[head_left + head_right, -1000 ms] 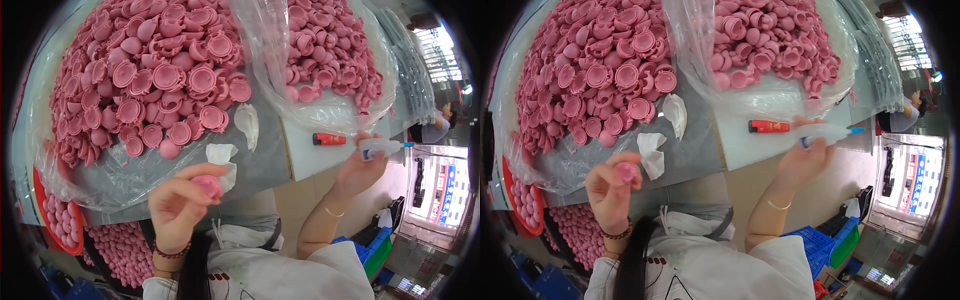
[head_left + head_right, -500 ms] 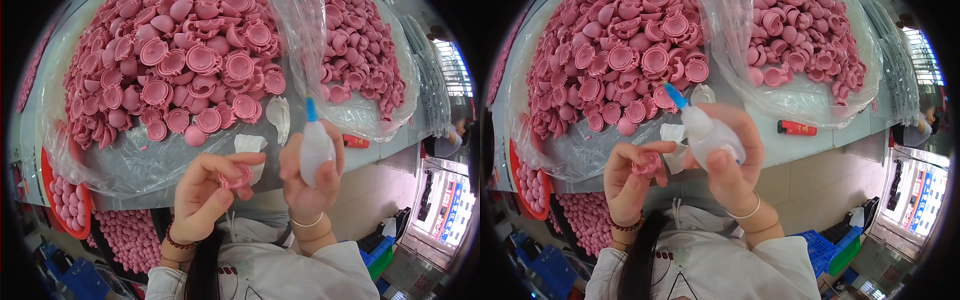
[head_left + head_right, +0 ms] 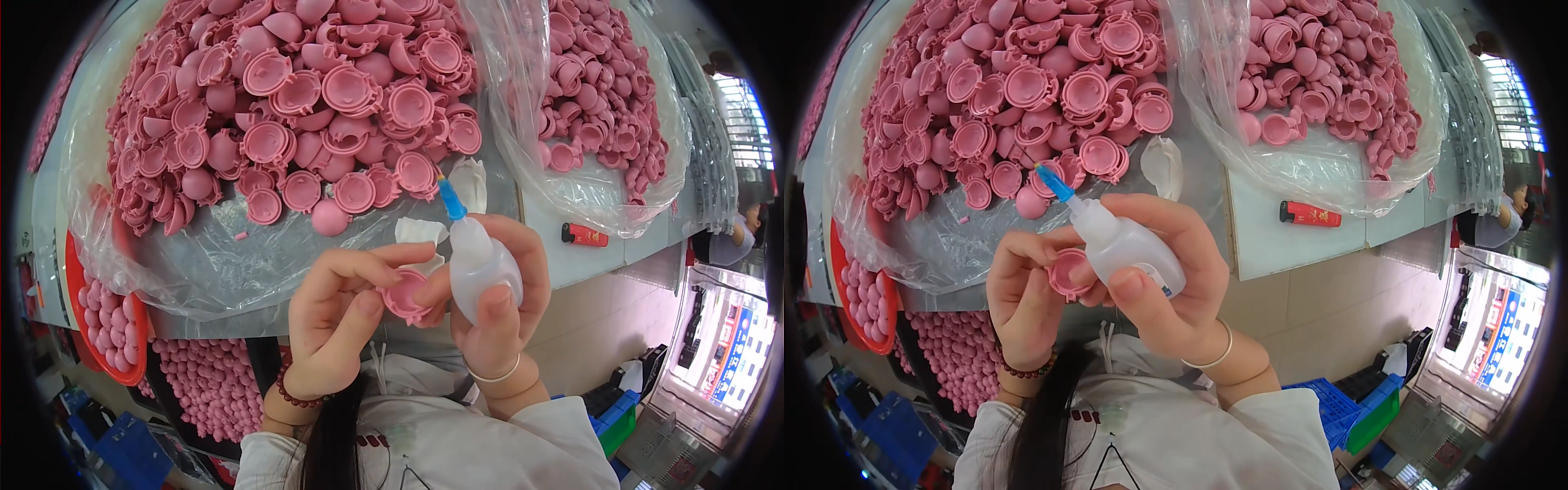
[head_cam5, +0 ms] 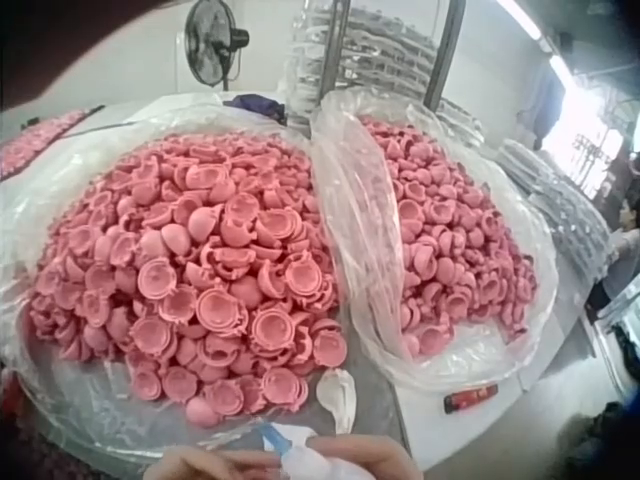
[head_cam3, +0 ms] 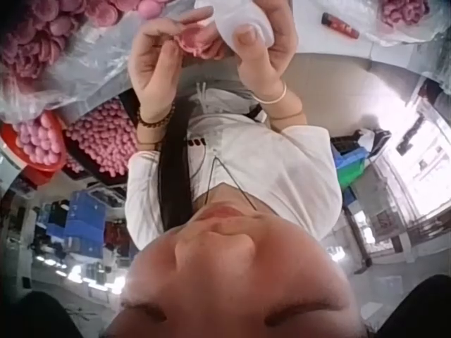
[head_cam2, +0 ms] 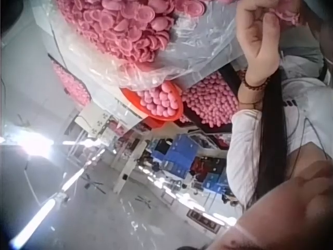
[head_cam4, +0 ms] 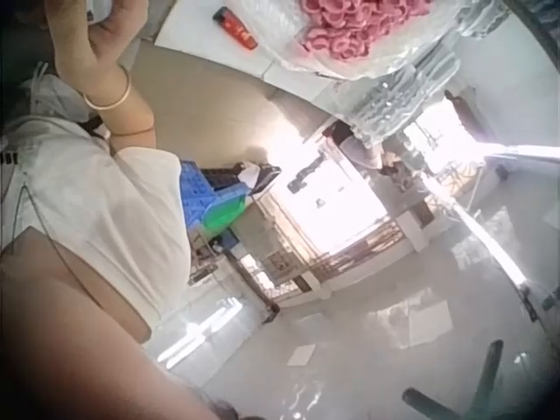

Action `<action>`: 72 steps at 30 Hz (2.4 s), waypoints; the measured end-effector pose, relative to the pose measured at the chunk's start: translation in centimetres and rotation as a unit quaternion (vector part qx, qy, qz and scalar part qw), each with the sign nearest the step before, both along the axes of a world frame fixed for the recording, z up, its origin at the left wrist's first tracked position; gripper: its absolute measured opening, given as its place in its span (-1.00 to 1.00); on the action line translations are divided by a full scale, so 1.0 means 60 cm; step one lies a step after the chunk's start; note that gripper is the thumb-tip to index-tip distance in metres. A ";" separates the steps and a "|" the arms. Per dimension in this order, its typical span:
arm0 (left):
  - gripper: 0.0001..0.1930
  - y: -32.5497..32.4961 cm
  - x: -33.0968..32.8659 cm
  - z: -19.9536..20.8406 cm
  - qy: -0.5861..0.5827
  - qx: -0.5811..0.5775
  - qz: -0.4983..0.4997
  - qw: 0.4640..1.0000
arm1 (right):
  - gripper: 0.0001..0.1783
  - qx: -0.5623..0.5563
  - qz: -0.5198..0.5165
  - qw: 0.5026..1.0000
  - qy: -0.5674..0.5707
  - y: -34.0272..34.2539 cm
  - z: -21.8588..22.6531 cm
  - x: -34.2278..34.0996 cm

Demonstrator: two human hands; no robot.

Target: Glue pink plastic toy components together at a factory workbench.

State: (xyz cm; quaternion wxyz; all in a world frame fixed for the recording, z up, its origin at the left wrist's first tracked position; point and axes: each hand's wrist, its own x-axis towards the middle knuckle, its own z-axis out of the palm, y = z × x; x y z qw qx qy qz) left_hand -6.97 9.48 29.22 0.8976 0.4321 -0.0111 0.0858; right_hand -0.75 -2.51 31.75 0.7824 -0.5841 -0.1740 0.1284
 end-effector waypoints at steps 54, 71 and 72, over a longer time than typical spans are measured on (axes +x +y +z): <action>-0.57 -0.004 -0.003 0.018 0.072 -0.022 -0.001 0.997 | -0.27 -0.117 -0.139 0.923 -0.339 -0.033 0.003 0.016; -0.61 0.006 -0.002 0.000 -0.033 -0.037 -0.025 0.998 | -0.51 -0.119 -0.089 0.929 -0.338 -0.049 0.017 0.000; -0.61 0.006 -0.002 0.001 -0.033 -0.037 -0.026 0.998 | -0.51 -0.121 -0.088 0.930 -0.336 -0.048 0.014 -0.001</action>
